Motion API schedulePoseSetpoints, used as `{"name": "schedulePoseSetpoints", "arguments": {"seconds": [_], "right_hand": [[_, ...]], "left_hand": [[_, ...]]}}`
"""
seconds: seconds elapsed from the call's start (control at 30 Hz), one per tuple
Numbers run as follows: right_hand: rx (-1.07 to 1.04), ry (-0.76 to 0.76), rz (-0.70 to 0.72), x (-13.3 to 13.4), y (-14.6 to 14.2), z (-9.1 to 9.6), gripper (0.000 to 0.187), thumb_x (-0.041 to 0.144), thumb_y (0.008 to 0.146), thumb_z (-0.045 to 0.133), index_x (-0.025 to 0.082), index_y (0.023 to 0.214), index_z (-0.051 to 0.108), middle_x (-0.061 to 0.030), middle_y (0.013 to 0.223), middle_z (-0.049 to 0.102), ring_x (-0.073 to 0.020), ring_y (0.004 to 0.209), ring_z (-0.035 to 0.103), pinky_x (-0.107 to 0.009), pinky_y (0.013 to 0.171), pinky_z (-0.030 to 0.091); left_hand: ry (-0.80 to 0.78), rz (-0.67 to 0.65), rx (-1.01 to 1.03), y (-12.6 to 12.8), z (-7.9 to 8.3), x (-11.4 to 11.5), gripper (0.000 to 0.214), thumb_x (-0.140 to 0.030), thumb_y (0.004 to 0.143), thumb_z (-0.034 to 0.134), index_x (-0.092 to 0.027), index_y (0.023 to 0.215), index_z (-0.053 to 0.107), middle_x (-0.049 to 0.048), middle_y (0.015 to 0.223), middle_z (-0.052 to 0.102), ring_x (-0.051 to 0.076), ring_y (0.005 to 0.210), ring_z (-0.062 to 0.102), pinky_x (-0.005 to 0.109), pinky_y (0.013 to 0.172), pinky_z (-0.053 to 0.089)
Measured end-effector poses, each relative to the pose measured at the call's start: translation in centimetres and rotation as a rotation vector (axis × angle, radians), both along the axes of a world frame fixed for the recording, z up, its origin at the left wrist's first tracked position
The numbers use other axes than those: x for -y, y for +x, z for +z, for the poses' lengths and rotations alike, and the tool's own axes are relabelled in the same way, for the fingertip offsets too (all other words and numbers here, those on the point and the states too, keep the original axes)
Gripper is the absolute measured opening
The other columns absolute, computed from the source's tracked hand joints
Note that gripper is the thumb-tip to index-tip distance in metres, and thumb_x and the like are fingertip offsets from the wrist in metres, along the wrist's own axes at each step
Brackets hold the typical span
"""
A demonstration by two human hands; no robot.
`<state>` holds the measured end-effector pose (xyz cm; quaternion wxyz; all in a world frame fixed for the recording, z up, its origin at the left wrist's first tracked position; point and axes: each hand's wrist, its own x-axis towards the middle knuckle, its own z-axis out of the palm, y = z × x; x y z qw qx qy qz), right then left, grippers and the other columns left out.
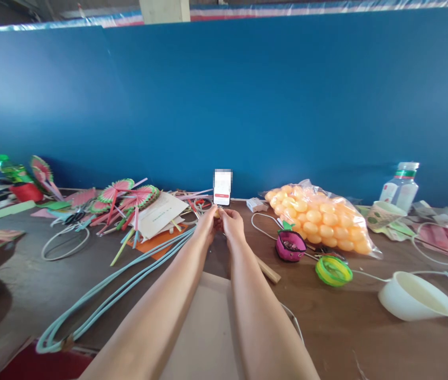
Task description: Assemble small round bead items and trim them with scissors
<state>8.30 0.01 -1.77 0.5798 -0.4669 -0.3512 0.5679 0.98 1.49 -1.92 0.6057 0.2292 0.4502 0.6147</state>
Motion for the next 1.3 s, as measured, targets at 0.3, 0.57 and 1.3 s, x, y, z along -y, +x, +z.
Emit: {"name": "schedulePoseSetpoints", "arguments": {"seconds": [0.3, 0.57, 1.3], "right_hand": [[0.027, -0.015, -0.017, 0.15, -0.07, 0.23, 0.023, 0.037, 0.078, 0.074, 0.019, 0.087, 0.063, 0.0031, 0.053, 0.058, -0.0110, 0.044, 0.052, -0.023, 0.045, 0.042], [0.015, 0.005, -0.022, 0.15, -0.11, 0.22, 0.025, 0.038, 0.077, 0.075, 0.019, 0.086, 0.062, 0.0042, 0.053, 0.057, -0.0102, 0.044, 0.051, -0.023, 0.045, 0.043], [0.032, -0.015, -0.036, 0.39, -0.18, 0.70, 0.013, 0.029, 0.083, 0.068, 0.017, 0.087, 0.062, 0.0055, 0.054, 0.054, -0.0091, 0.043, 0.051, -0.021, 0.044, 0.041]], "left_hand": [[0.021, 0.009, -0.010, 0.06, -0.01, 0.02, 0.026, -0.038, 0.087, 0.066, -0.012, 0.088, 0.065, 0.0015, 0.057, 0.058, 0.011, 0.042, 0.053, 0.021, 0.044, 0.041], [0.043, -0.006, 0.016, 0.07, -0.07, 0.02, 0.027, -0.038, 0.087, 0.065, -0.011, 0.089, 0.067, 0.0041, 0.061, 0.063, 0.013, 0.047, 0.059, 0.023, 0.046, 0.047], [0.023, 0.005, 0.003, 0.05, 0.15, 0.24, 0.025, -0.036, 0.086, 0.065, -0.011, 0.083, 0.065, 0.0033, 0.058, 0.060, 0.012, 0.044, 0.055, 0.024, 0.046, 0.045]]}}
